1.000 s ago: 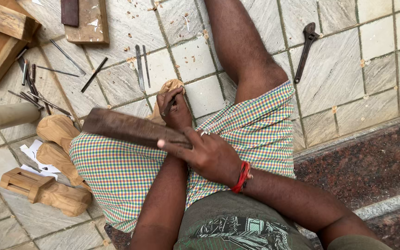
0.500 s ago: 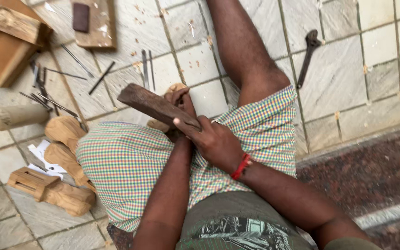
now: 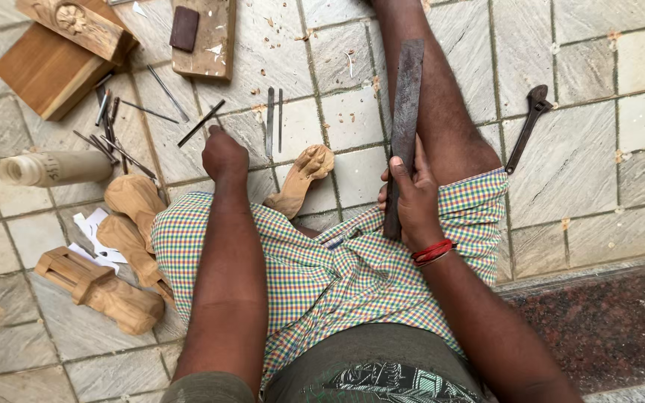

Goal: The person sits on the floor and carves a small wooden piece using a chisel and a wooden mallet. They hold the wood between their feet for stability while striking the chisel to shape the object.

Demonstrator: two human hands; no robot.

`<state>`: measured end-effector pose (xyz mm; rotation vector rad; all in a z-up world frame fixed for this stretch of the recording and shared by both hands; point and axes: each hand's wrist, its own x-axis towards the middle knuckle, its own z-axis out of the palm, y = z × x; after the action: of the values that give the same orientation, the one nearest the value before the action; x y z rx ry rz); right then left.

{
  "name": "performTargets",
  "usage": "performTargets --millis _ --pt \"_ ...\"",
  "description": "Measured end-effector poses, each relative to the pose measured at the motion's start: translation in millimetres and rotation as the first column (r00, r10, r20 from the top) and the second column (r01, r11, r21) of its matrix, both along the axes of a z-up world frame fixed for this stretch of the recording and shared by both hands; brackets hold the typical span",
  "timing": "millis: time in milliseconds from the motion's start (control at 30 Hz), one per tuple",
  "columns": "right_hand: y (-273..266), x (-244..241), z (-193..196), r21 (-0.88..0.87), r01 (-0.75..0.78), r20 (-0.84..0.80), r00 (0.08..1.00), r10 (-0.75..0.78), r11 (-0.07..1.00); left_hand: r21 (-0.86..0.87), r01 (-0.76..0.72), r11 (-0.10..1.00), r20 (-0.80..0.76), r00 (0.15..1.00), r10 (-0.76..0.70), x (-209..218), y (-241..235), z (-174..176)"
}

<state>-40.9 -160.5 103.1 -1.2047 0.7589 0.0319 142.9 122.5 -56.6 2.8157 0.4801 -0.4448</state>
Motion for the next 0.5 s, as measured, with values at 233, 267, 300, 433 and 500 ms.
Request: performTargets --millis 233,267,300,433,500 --pt "11 3 -8 -0.001 0.001 -0.046 0.999 -0.001 1.000 -0.044 0.210 0.977 0.230 0.953 -0.195 -16 -48 -15" --pt "11 3 -8 0.003 -0.007 -0.039 0.999 0.007 1.000 -0.075 0.193 0.978 0.224 0.959 -0.172 -19 -52 -13" --pt "10 4 -9 0.004 -0.012 -0.043 0.999 0.012 1.000 -0.107 0.175 0.979 0.219 0.964 -0.149 -21 -55 -10" --pt "10 3 -10 0.013 -0.017 -0.064 0.998 0.018 1.000 -0.206 0.070 0.976 0.170 0.985 -0.035 -22 -55 -3" --pt "11 3 -11 0.023 -0.016 -0.068 0.998 0.018 1.000 -0.179 0.101 0.979 0.172 0.983 -0.070 -19 -52 -5"
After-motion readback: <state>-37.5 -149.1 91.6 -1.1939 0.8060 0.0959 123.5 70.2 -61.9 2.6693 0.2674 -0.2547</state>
